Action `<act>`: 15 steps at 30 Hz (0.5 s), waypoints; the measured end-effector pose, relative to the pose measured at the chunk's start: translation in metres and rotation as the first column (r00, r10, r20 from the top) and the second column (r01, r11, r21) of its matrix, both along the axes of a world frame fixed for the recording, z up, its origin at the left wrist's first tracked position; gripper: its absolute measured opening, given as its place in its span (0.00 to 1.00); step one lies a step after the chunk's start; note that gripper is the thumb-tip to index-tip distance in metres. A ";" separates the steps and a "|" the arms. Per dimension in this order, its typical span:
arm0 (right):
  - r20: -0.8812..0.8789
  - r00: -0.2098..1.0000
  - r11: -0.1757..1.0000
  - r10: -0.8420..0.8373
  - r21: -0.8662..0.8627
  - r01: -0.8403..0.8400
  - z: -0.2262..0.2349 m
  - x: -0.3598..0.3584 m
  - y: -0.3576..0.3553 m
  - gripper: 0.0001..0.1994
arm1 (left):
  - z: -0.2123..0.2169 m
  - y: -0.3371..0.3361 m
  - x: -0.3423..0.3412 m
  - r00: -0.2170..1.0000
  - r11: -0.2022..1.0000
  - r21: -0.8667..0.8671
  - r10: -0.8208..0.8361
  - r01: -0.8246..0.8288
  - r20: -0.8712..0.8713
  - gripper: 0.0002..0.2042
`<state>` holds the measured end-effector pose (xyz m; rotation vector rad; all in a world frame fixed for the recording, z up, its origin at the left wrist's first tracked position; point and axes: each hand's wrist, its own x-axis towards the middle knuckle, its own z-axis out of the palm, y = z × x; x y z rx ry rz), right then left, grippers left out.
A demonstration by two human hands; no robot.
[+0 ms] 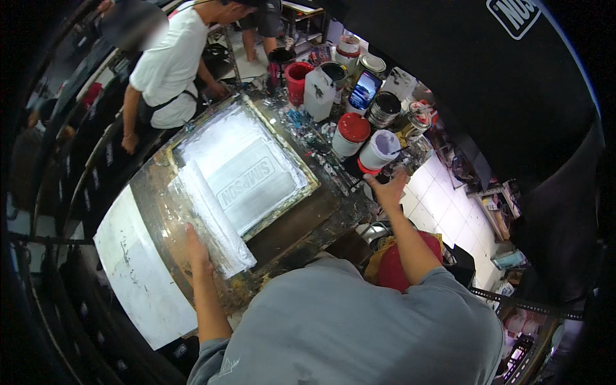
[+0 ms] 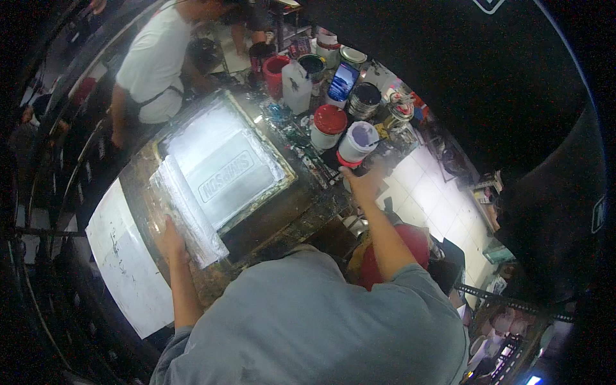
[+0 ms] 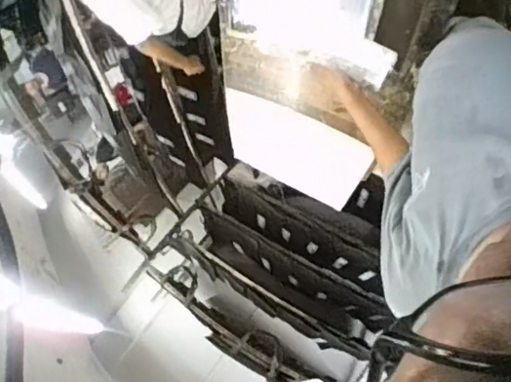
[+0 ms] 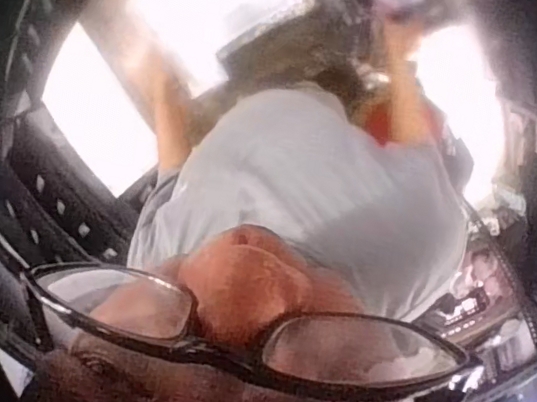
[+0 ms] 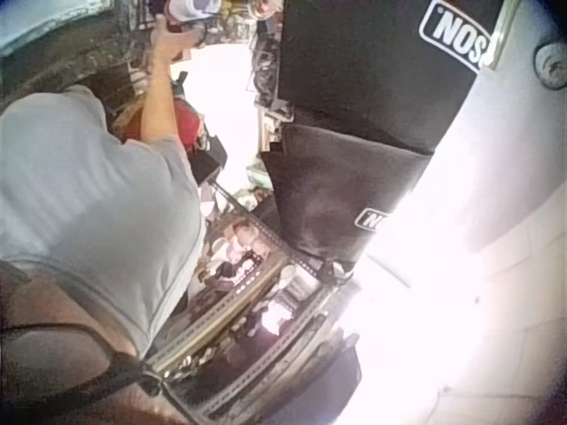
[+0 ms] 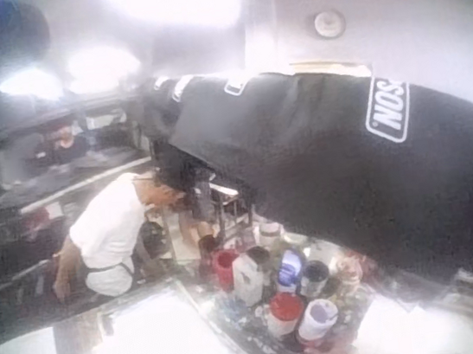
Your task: The person performs a series of screen-printing cycles by aligning a black bag on a printing bed, lowering the screen frame, and using a squeegee to spread white ink across the design. The person repeats this process for several bags while another person assists by placing and removing the bags from the workstation, and then the person uses a small tool to mix ink in a container and apply it to the screen.
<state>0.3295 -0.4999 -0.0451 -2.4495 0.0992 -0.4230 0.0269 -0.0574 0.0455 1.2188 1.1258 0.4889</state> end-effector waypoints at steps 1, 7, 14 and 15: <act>-0.090 0.995 0.997 -0.037 0.065 0.043 0.005 0.013 -0.003 0.58 | 0.012 -0.009 -0.001 0.998 0.997 0.065 0.039 -0.036 -0.055 0.36; -0.041 0.988 0.932 0.151 0.338 -0.129 -0.025 0.067 0.006 0.54 | -0.014 -0.002 -0.033 0.999 0.990 -0.138 0.024 -0.018 0.041 0.37; 0.035 0.996 0.933 0.084 0.347 -0.091 -0.034 0.079 0.005 0.51 | -0.005 -0.015 -0.053 0.998 0.985 -0.160 0.064 -0.065 -0.012 0.38; 0.034 0.996 0.928 0.084 0.362 -0.091 -0.025 0.074 0.007 0.51 | -0.004 -0.014 -0.057 0.997 0.986 -0.148 0.073 -0.077 -0.027 0.38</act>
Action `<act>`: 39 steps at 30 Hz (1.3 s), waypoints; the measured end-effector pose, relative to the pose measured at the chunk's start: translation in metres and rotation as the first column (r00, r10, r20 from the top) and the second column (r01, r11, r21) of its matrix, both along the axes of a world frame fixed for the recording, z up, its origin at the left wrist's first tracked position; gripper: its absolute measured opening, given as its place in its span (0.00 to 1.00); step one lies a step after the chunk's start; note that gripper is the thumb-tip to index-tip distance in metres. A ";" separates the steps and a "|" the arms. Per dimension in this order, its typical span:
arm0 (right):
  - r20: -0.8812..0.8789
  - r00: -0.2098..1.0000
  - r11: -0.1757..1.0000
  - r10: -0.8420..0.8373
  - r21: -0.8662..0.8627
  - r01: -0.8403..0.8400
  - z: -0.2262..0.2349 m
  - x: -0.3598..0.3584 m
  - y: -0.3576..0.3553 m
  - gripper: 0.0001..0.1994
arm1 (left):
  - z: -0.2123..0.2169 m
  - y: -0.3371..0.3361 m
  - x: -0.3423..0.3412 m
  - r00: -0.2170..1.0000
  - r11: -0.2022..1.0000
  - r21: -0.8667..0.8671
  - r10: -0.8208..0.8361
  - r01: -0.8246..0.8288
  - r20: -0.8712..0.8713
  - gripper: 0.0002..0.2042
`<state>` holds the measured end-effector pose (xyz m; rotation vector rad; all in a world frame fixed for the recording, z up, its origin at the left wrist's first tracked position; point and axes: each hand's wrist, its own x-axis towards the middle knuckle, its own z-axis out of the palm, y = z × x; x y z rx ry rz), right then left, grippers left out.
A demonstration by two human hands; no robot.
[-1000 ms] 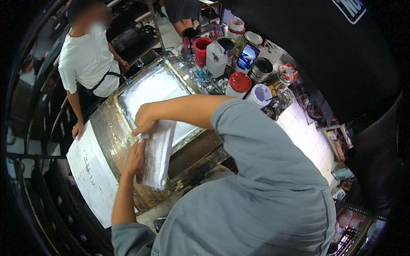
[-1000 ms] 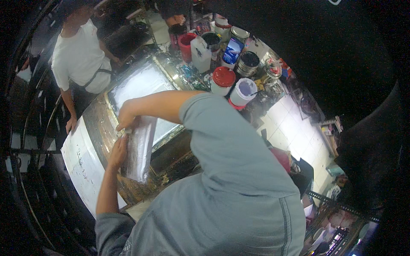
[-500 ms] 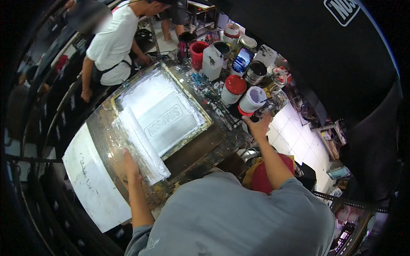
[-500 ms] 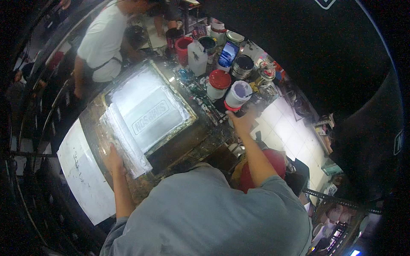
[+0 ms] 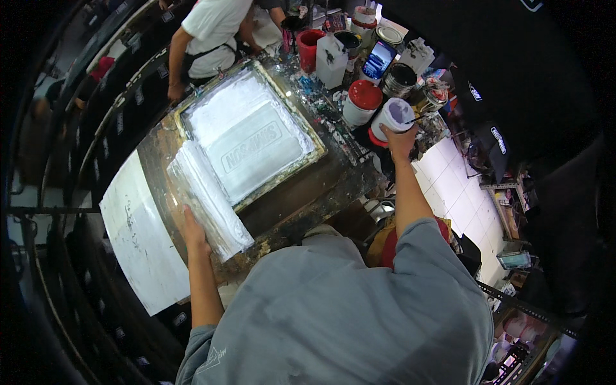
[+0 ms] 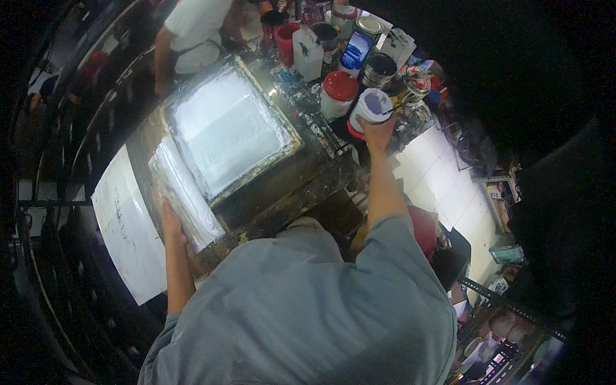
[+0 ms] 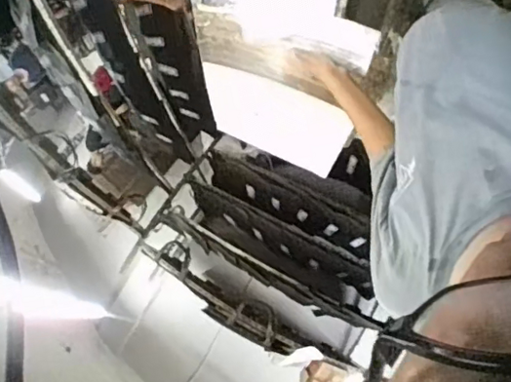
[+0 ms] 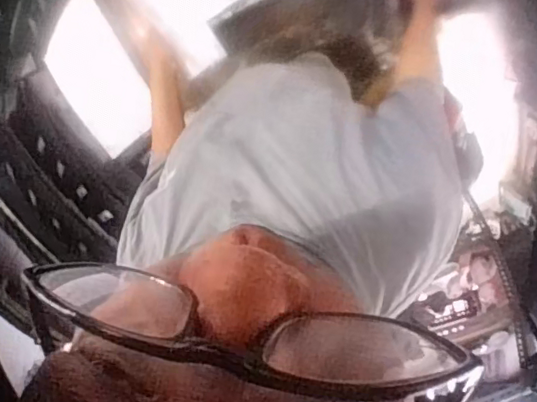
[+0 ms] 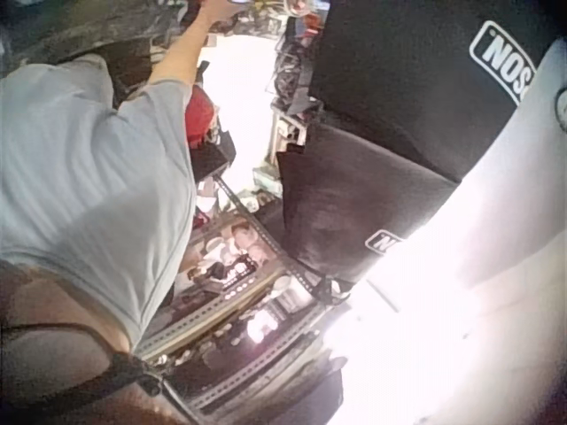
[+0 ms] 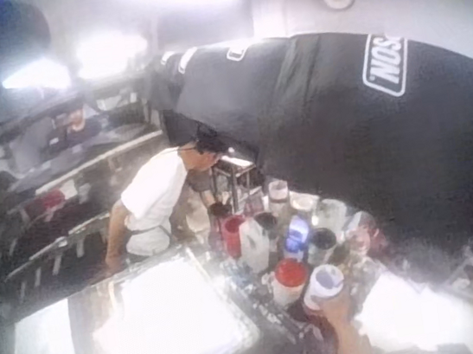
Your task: The person performs a series of screen-printing cycles by aligning a black bag on a printing bed, lowering the screen frame, and using a squeegee to spread white ink across the design. The person repeats this process for several bags while another person assists by placing and removing the bags from the workstation, and then the person uses a small tool to mix ink in a container and apply it to the screen.
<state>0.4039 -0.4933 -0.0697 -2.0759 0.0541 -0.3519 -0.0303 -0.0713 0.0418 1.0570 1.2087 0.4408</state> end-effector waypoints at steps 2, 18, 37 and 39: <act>-0.008 0.999 0.999 -0.037 0.010 0.037 0.023 -0.016 0.003 0.52 | -0.004 0.007 -0.015 1.000 1.000 0.029 0.003 -0.003 -0.002 0.38; -0.081 0.820 0.823 0.566 0.122 -0.555 0.007 -0.254 0.109 0.51 | -0.004 0.016 0.013 0.996 0.999 -0.006 -0.041 0.041 0.078 0.37; -0.670 0.662 0.362 0.335 -0.557 -0.748 -0.194 0.002 -0.194 0.19 | 0.026 -0.044 0.053 0.995 0.999 -0.002 -0.053 0.053 0.090 0.36; -0.885 0.398 0.761 0.241 -0.081 -0.643 -0.208 0.011 -0.183 0.14 | 0.031 -0.051 0.048 0.996 1.000 0.010 -0.010 0.009 0.090 0.35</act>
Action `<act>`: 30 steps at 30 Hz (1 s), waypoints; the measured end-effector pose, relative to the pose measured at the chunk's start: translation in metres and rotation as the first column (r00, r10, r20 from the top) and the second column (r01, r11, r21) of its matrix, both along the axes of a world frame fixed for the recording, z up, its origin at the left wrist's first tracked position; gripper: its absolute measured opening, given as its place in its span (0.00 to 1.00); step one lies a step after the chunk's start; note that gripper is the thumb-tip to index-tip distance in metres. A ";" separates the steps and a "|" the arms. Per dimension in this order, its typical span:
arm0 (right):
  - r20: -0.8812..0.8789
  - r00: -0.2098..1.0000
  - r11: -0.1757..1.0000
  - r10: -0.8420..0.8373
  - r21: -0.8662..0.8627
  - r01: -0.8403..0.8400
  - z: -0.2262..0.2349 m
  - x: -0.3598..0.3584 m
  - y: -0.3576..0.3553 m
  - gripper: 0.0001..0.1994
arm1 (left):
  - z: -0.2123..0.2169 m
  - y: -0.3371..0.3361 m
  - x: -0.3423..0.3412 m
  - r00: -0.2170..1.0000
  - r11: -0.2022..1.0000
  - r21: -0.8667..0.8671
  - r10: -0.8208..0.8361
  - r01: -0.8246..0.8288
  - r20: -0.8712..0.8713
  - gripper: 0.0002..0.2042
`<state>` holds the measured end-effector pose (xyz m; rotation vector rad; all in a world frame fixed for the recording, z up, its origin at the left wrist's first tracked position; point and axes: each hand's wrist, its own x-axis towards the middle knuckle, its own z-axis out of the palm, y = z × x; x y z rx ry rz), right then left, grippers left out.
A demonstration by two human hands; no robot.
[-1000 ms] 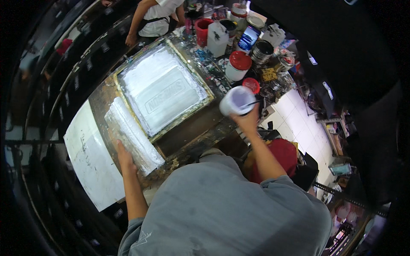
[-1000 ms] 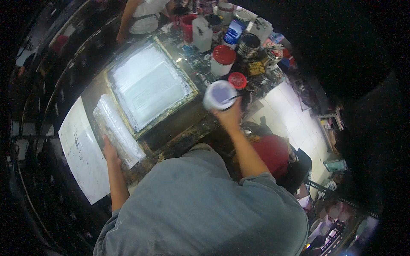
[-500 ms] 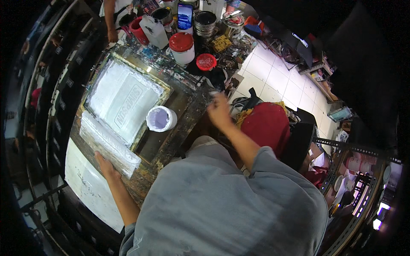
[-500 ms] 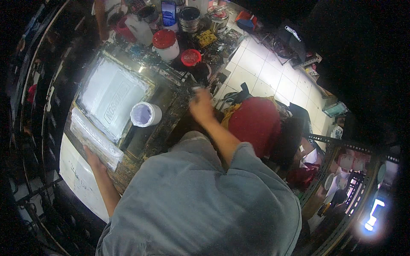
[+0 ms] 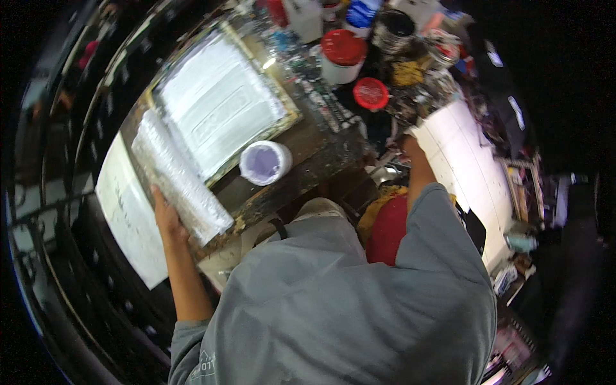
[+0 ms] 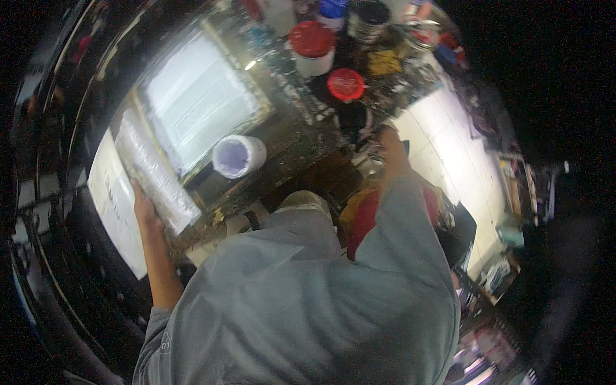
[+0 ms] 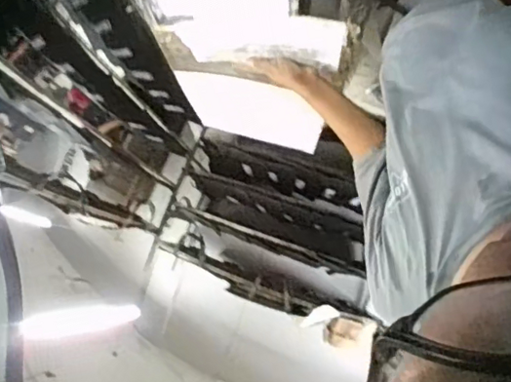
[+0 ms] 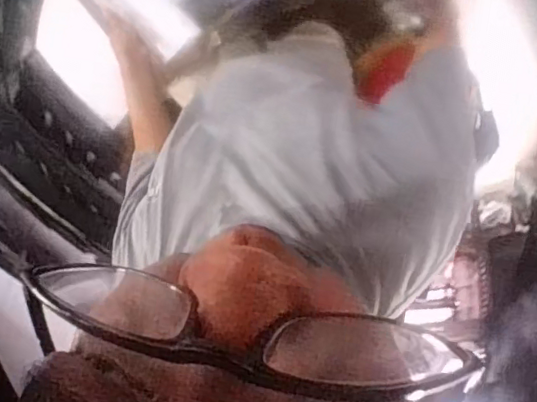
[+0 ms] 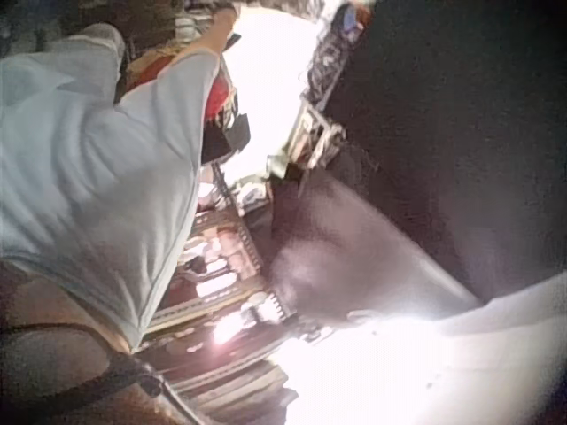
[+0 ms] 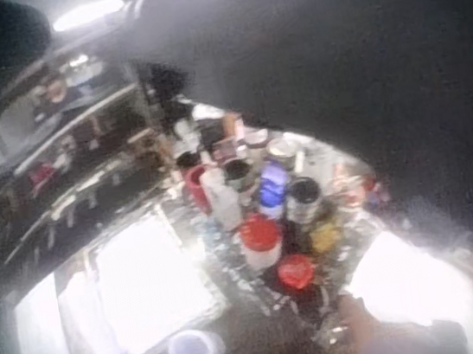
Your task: The person performs a series of screen-printing cycles by aligning a black bag on a printing bed, lowering the screen frame, and using a squeegee to spread white ink across the design. The person repeats this process for several bags while another person assists by placing and removing the bags from the workstation, and then the person uses a small tool to mix ink in a container and apply it to the screen.
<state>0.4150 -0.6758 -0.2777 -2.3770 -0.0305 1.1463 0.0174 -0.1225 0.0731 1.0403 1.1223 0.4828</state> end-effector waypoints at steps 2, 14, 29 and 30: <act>-0.261 0.903 0.935 -0.342 0.002 0.355 -0.005 0.003 0.009 0.11 | 0.006 -0.006 -0.009 0.999 0.999 0.039 0.014 -0.015 0.033 0.35; 0.362 0.871 0.860 0.332 -0.496 -0.122 0.026 -0.003 0.003 0.15 | 0.018 -0.020 0.009 0.988 0.988 0.107 0.102 -0.114 0.116 0.33; 0.683 0.730 0.899 0.023 -0.334 0.284 0.012 -0.011 -0.011 0.10 | 0.063 -0.057 0.081 0.998 0.984 0.172 0.053 -0.046 -0.041 0.34; 0.713 0.700 0.890 0.046 -0.347 0.295 0.005 -0.011 -0.016 0.09 | 0.059 -0.055 0.079 0.999 0.986 0.162 0.040 -0.038 -0.011 0.34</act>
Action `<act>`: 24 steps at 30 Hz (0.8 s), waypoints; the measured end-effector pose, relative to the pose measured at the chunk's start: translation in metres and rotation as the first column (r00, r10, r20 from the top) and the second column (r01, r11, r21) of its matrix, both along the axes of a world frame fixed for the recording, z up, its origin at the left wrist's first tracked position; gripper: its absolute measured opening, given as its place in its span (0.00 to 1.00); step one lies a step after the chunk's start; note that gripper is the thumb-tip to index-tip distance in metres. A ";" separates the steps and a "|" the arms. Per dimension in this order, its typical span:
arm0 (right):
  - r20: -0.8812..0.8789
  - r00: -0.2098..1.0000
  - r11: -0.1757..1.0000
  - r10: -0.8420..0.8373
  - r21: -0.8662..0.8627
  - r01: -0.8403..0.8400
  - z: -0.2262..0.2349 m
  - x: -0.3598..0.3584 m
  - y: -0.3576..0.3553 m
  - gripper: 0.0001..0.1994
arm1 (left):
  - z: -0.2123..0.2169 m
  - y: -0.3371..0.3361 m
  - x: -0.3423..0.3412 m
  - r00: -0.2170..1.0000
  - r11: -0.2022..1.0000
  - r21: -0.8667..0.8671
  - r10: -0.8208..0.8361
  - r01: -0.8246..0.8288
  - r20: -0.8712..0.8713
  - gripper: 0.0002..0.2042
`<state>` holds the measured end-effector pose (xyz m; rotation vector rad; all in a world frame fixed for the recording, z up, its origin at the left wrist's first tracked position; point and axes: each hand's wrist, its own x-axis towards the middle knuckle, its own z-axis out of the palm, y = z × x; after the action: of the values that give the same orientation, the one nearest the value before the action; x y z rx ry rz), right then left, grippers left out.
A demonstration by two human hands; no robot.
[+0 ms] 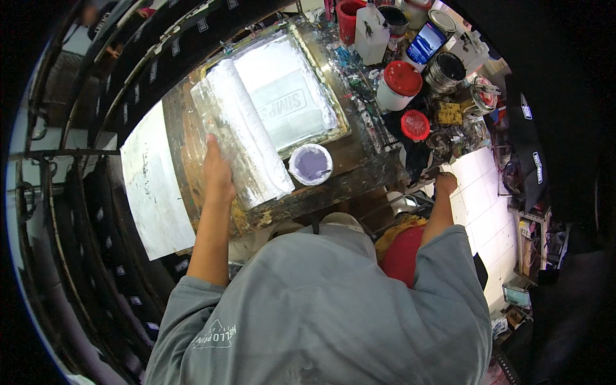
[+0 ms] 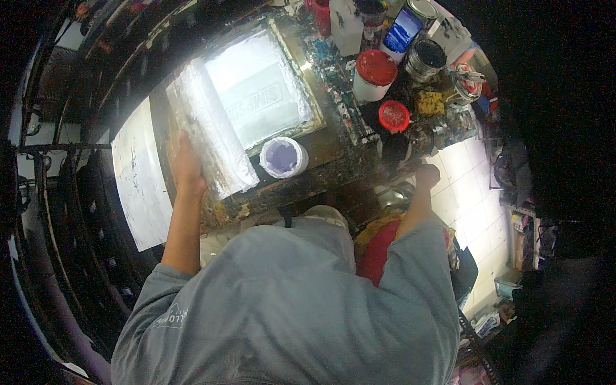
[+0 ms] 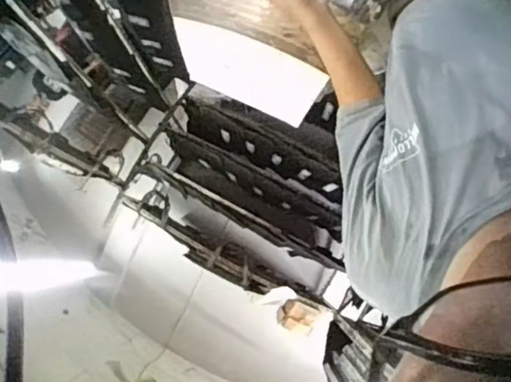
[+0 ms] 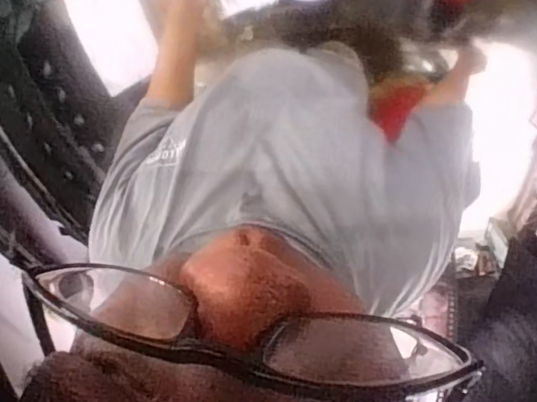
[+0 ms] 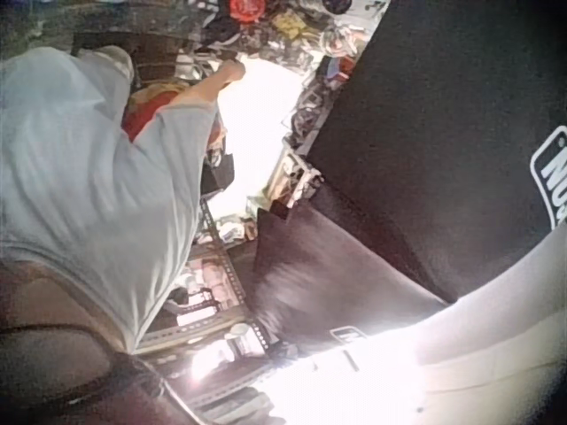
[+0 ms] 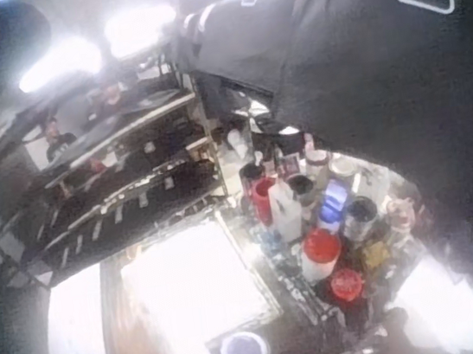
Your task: The person performs a series of screen-printing cycles by aligning a black bag on a printing bed, lowering the screen frame, and using a squeegee to spread white ink across the design. The person repeats this process for several bags while another person assists by placing and removing the bags from the workstation, and then the person uses a small tool to mix ink in a container and apply it to the screen.
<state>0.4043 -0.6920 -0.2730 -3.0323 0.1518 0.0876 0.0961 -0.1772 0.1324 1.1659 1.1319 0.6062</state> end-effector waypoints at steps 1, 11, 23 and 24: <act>0.042 0.999 1.000 0.009 -0.012 -0.008 -0.006 0.001 -0.005 0.08 | -0.012 0.009 -0.004 0.999 1.000 -0.024 -0.012 0.013 0.049 0.32; 0.031 0.997 0.988 0.068 0.136 -0.072 0.015 -0.016 0.013 0.13 | -0.039 0.037 -0.019 0.997 0.996 -0.053 -0.077 0.076 -0.018 0.39; 0.336 0.942 0.819 0.016 0.536 -0.205 0.141 -0.088 0.041 0.12 | -0.050 0.036 -0.002 0.968 0.994 0.005 -0.109 0.111 0.225 0.37; 0.419 0.898 0.787 0.133 0.506 -0.352 0.142 -0.091 0.038 0.11 | -0.046 0.031 0.003 0.965 0.994 -0.007 -0.107 0.112 0.241 0.37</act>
<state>0.3136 -0.6539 -0.1314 -2.3831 -0.2648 -0.3487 0.0992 -0.1459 0.0862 1.0970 0.8601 0.6295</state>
